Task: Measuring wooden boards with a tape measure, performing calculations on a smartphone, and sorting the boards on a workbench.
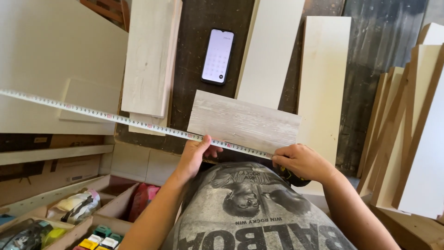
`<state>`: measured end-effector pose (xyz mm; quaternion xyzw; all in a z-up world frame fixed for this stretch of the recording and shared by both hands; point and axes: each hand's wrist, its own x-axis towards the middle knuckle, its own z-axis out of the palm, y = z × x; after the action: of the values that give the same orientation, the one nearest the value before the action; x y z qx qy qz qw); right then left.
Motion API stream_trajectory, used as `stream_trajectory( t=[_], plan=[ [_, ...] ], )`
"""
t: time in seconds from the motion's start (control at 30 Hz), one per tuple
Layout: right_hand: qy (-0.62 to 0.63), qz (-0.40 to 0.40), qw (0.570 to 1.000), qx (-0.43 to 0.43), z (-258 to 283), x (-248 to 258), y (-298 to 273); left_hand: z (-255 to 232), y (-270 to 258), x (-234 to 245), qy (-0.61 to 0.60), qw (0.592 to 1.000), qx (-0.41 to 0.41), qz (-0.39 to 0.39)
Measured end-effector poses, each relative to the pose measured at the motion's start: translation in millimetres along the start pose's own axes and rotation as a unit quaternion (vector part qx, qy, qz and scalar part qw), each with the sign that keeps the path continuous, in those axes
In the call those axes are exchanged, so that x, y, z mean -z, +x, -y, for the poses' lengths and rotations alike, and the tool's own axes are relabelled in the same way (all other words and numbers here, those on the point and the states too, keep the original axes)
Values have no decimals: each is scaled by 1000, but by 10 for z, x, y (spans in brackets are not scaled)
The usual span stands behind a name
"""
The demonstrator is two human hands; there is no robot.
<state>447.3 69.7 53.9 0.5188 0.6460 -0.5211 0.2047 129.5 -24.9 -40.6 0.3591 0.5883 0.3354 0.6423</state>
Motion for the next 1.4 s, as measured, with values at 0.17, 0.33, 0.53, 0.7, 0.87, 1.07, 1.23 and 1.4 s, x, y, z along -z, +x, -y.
stream_trajectory(
  t=[0.17,0.33,0.53,0.7,0.87,1.07,1.23,1.4],
  plan=[
    [14,-14,1000,11,-438,-4,78,10,158,466,-80,988,-10,-134],
    [27,-38,998,-32,-796,78,97,-25,273,832,-106,964,14,-245],
    [4,-74,989,-126,-729,50,122,14,400,692,-86,951,77,-285],
    [16,-70,989,-126,-807,6,188,16,349,618,-90,957,92,-259],
    [33,-58,988,-141,-720,-7,214,-45,319,552,-108,954,79,-267],
    [59,-55,985,-153,-743,-34,280,33,323,574,-99,952,85,-277],
    [70,-43,982,-170,-787,-33,350,-13,332,563,-84,946,80,-303],
    [91,-60,983,-151,-828,-34,392,113,398,589,-44,947,85,-305]
  ],
)
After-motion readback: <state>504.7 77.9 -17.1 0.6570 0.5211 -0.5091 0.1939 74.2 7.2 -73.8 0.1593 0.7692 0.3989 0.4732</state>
